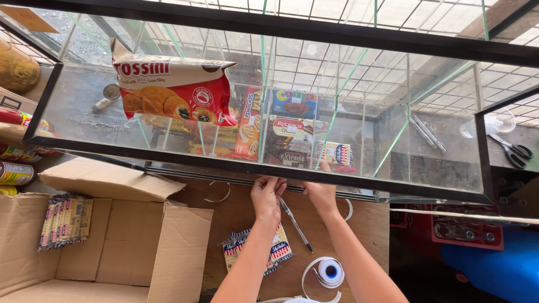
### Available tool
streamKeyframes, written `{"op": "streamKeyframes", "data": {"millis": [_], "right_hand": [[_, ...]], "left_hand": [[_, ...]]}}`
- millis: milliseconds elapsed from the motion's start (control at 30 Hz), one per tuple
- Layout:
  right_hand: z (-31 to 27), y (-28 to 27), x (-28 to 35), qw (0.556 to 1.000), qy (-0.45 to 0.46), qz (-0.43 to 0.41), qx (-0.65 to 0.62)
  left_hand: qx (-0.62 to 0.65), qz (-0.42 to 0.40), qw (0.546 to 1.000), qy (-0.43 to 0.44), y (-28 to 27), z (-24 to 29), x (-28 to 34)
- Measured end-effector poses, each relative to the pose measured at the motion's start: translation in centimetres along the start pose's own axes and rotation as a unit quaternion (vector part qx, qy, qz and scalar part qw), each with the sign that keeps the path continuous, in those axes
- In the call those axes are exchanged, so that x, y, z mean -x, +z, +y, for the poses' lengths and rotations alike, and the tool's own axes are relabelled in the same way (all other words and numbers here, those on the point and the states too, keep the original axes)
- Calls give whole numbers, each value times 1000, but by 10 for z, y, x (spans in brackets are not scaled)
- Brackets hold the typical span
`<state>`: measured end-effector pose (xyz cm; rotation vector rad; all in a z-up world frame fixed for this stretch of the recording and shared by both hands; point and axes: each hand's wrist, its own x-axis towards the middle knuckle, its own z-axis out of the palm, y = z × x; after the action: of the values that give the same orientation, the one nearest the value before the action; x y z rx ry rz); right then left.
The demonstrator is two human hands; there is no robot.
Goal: Organizing, labeling, and placing snack products into a glass display case in a grocery store.
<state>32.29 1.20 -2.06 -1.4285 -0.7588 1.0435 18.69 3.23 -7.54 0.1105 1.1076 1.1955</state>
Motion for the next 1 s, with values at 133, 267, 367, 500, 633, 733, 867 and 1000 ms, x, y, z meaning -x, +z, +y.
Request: {"op": "streamKeyframes", "data": {"millis": [133, 267, 367, 500, 633, 733, 867, 1000], "right_hand": [[3, -6, -1, 999, -12, 7, 35], [13, -31, -12, 992, -77, 29, 91], [15, -61, -22, 962, -174, 50, 204], [-13, -84, -31, 894, -249, 60, 368], [2, -101, -47, 849, -266, 37, 456], [27, -111, -57, 838, -254, 7, 482], [32, -106, -56, 831, -279, 19, 480], [16, -97, -41, 839, -263, 45, 475]], "left_hand": [[-20, -11, 1000, 9, -1, -1, 3], [-97, -39, 994, 21, -7, 18, 25], [-193, -69, 977, 60, -27, 33, 41], [-352, -62, 925, 130, -57, 55, 59], [-453, -25, 879, 144, -70, 75, 87], [-496, -14, 855, 149, -87, 77, 97], [-604, -49, 750, 265, -103, 74, 106], [-683, -83, 663, 294, -112, 63, 105]]}}
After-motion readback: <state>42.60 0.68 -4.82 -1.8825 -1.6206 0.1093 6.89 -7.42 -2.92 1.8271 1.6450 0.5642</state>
